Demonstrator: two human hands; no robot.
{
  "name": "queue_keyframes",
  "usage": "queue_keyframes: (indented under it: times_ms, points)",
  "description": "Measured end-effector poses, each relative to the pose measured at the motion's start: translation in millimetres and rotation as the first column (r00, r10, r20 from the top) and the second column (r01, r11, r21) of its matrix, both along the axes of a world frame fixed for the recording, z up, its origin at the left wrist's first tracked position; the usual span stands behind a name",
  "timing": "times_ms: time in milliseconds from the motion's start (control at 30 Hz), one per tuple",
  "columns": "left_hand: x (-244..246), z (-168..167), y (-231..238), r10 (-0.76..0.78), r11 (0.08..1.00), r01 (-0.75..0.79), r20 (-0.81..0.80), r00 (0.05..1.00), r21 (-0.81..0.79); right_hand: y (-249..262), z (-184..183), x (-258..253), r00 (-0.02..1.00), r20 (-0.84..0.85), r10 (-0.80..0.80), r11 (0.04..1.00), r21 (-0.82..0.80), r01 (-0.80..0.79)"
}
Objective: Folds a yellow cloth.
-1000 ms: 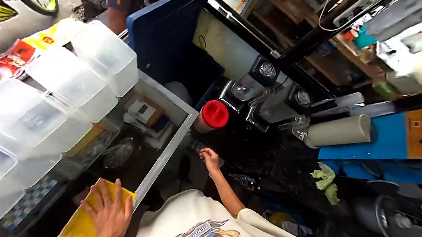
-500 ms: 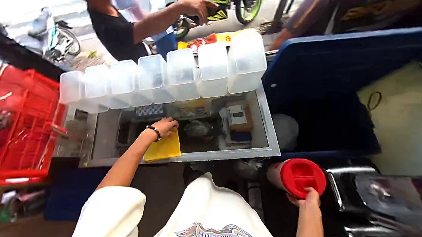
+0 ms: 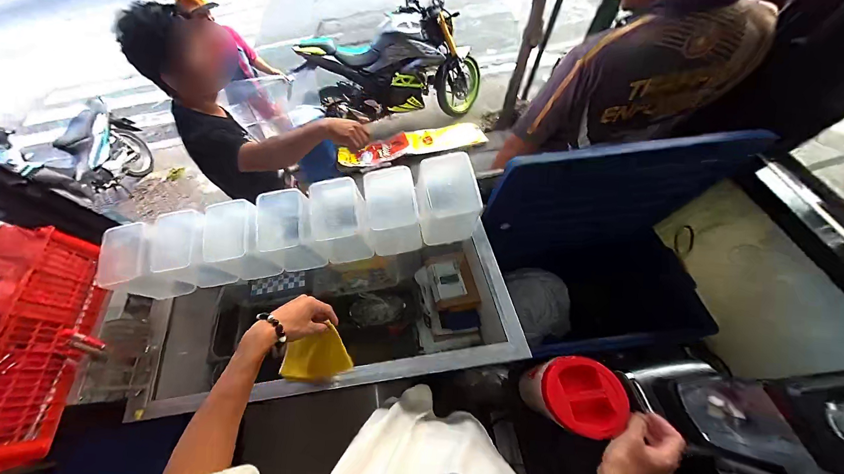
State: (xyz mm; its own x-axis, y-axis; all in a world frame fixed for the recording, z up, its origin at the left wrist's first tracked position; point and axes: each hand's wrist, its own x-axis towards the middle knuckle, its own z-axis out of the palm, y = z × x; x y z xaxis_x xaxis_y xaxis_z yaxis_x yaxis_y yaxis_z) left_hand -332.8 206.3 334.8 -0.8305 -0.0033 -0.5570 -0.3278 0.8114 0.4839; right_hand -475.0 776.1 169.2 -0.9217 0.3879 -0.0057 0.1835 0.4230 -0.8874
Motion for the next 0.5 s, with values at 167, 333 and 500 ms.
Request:
queue_keyframes:
  times_ms: [167, 333, 500]
  points:
    - [-13.3, 65.2, 61.0, -0.052, 0.965, 0.181, -0.534, 0.844, 0.191, -143.5, 130.5, 0.3, 0.592, -0.361, 0.720, 0.548, -0.227, -0.805]
    - [-46.9, 133.8, 105.2, -0.083, 0.823, 0.506, -0.825, 0.560, 0.260, -226.6, 251.6, -37.9, 0.006, -0.487, 0.873, 0.166, 0.285, -0.944]
    - [-47.3, 181.8, 125.9, 0.179, 0.752, 0.534, -0.899, 0.400, 0.387, -203.9, 336.6, -41.4, -0.231, -0.498, 0.836, -0.067, 0.324, -0.944]
